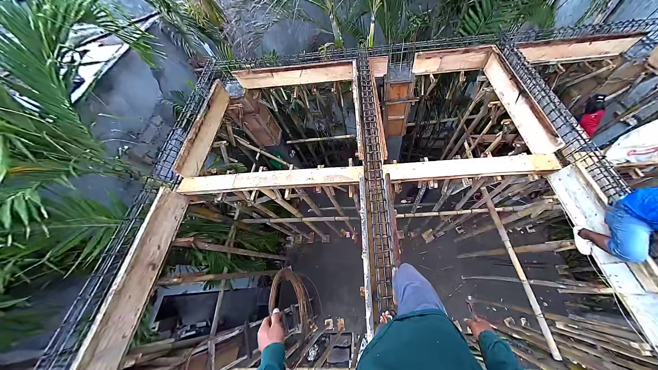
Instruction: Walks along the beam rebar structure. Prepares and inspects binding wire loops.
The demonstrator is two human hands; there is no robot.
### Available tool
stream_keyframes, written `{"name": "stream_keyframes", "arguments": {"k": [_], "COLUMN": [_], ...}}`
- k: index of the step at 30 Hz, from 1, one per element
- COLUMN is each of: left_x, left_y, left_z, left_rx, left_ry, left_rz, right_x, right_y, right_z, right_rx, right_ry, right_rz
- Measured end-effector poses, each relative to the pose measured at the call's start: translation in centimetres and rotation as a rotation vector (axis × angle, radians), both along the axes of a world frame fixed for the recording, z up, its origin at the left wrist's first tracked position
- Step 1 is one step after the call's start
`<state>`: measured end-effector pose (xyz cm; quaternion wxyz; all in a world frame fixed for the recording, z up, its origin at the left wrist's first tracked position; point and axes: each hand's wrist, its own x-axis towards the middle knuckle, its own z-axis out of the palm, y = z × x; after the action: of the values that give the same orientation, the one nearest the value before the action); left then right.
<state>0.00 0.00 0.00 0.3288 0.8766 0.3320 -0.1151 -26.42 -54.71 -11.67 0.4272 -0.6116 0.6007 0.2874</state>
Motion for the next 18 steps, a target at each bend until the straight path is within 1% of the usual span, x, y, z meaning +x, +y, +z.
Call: {"name": "stream_keyframes", "arguments": {"k": [1, 3, 5, 6, 9, 10, 12, 14, 18], "left_x": [1.9, 5.7, 9.6, 11.5, 17.3, 19.0, 22.3, 25.8, 29.7], "left_y": [-1.0, -2.7, -4.2, -4.9, -7.2, -7.9, -9.4, -11.1, -14.4], "left_z": [0.8, 1.8, 1.6, 1.5, 0.9, 0.6, 0.6, 0.3, -0.7], "left_rx": [-0.011, -0.017, -0.012, -0.012, -0.002, 0.005, 0.007, -0.002, -0.02], "left_ry": [-0.026, -0.063, -0.08, -0.081, -0.064, -0.041, 0.009, 0.04, 0.083], "left_rz": [0.003, 0.001, 0.0, 0.01, 0.063, 0.073, 0.097, 0.122, 0.152], "right_x": [1.0, 2.9, 5.1, 6.7, 14.4, 16.4, 21.3, 27.9, 39.0], "right_y": [0.0, -0.3, -1.5, -2.0, -4.2, -5.2, -7.9, -10.8, -17.1], "right_z": [-0.4, -2.8, -6.3, -6.9, -5.5, -5.5, -4.7, -2.4, 0.5], "right_rx": [0.026, 0.065, 0.059, 0.073, 0.182, 0.18, 0.135, 0.083, -0.009], "right_ry": [0.024, 0.052, 0.115, 0.139, 0.129, 0.109, 0.052, -0.024, -0.072], "right_rz": [0.017, 0.053, 0.128, 0.158, 0.216, 0.199, 0.09, -0.014, 0.055]}}
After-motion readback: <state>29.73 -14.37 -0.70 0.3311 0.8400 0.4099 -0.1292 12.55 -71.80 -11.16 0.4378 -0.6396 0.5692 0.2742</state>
